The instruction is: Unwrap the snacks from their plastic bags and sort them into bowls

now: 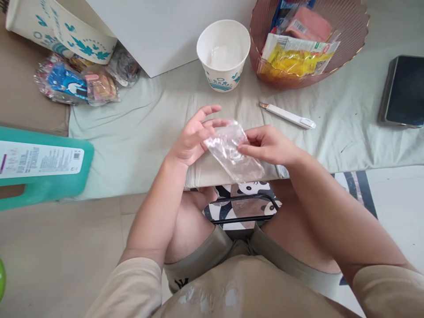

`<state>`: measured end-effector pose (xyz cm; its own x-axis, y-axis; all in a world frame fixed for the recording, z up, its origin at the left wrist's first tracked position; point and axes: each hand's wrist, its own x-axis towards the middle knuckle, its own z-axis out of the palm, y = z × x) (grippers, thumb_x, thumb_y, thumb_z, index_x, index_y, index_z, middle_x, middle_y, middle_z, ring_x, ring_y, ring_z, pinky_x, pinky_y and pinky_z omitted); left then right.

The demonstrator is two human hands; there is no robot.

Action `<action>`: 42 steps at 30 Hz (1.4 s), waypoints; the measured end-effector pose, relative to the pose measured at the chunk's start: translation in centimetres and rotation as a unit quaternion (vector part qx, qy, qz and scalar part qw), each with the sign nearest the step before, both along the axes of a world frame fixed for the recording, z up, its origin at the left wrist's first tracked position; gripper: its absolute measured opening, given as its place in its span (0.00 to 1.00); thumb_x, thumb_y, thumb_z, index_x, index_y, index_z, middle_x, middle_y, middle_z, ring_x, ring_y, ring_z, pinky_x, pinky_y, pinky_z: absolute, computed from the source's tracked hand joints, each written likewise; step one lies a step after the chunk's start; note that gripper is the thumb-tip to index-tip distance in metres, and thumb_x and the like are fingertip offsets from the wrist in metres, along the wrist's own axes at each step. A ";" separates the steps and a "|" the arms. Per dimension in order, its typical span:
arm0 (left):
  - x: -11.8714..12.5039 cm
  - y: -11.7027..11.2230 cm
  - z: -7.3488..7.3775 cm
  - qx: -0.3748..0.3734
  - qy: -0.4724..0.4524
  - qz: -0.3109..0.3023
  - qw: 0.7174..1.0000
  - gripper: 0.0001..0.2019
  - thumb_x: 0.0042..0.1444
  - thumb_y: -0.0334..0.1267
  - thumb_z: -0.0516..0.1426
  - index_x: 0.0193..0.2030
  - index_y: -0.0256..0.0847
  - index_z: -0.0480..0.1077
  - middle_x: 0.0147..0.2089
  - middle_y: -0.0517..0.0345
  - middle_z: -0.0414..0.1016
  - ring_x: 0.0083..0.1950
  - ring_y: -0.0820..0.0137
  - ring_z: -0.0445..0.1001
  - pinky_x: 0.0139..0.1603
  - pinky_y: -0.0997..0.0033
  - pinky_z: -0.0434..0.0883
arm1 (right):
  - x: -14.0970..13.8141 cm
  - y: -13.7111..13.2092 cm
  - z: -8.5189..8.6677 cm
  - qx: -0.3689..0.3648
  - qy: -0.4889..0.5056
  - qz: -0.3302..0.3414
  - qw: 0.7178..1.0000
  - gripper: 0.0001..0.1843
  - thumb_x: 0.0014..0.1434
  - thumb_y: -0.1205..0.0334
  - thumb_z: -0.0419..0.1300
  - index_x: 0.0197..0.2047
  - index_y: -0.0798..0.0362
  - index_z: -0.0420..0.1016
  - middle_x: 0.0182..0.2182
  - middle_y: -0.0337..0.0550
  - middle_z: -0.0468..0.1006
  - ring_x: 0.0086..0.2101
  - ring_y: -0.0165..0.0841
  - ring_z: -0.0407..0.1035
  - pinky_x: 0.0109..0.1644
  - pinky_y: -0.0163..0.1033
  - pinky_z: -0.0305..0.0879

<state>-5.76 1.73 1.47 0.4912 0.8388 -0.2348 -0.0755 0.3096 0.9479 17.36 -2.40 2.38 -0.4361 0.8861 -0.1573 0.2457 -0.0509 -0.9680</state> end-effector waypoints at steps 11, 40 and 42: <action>1.6 -1.7 -0.3 0.201 0.135 0.092 0.966 0.29 0.48 0.43 0.73 0.58 0.54 0.75 0.64 0.54 0.78 0.42 0.68 0.78 0.34 0.70 0.73 | -0.3 -1.5 -0.3 0.245 -0.023 -0.210 0.946 0.06 0.62 0.53 0.67 0.37 0.45 0.82 0.40 0.45 0.86 0.39 0.42 0.79 0.42 0.49 0.74; -0.4 -2.5 -1.0 0.491 0.328 -0.078 0.803 0.24 0.52 0.42 0.69 0.57 0.45 0.79 0.59 0.47 0.81 0.53 0.55 0.76 0.57 0.51 0.70 | 1.5 -1.9 -3.3 0.337 -0.239 -0.013 0.911 0.19 0.72 0.48 0.56 0.39 0.46 0.85 0.47 0.45 0.87 0.52 0.46 0.73 0.50 0.53 0.55; -0.2 -2.4 -1.1 0.490 0.275 -0.085 0.823 0.12 0.59 0.41 0.64 0.49 0.43 0.80 0.52 0.50 0.84 0.48 0.61 0.78 0.53 0.56 0.72 | 1.5 -1.9 -3.2 0.334 -0.238 -0.007 0.912 0.18 0.71 0.46 0.58 0.41 0.47 0.85 0.48 0.46 0.86 0.53 0.48 0.72 0.52 0.53 0.55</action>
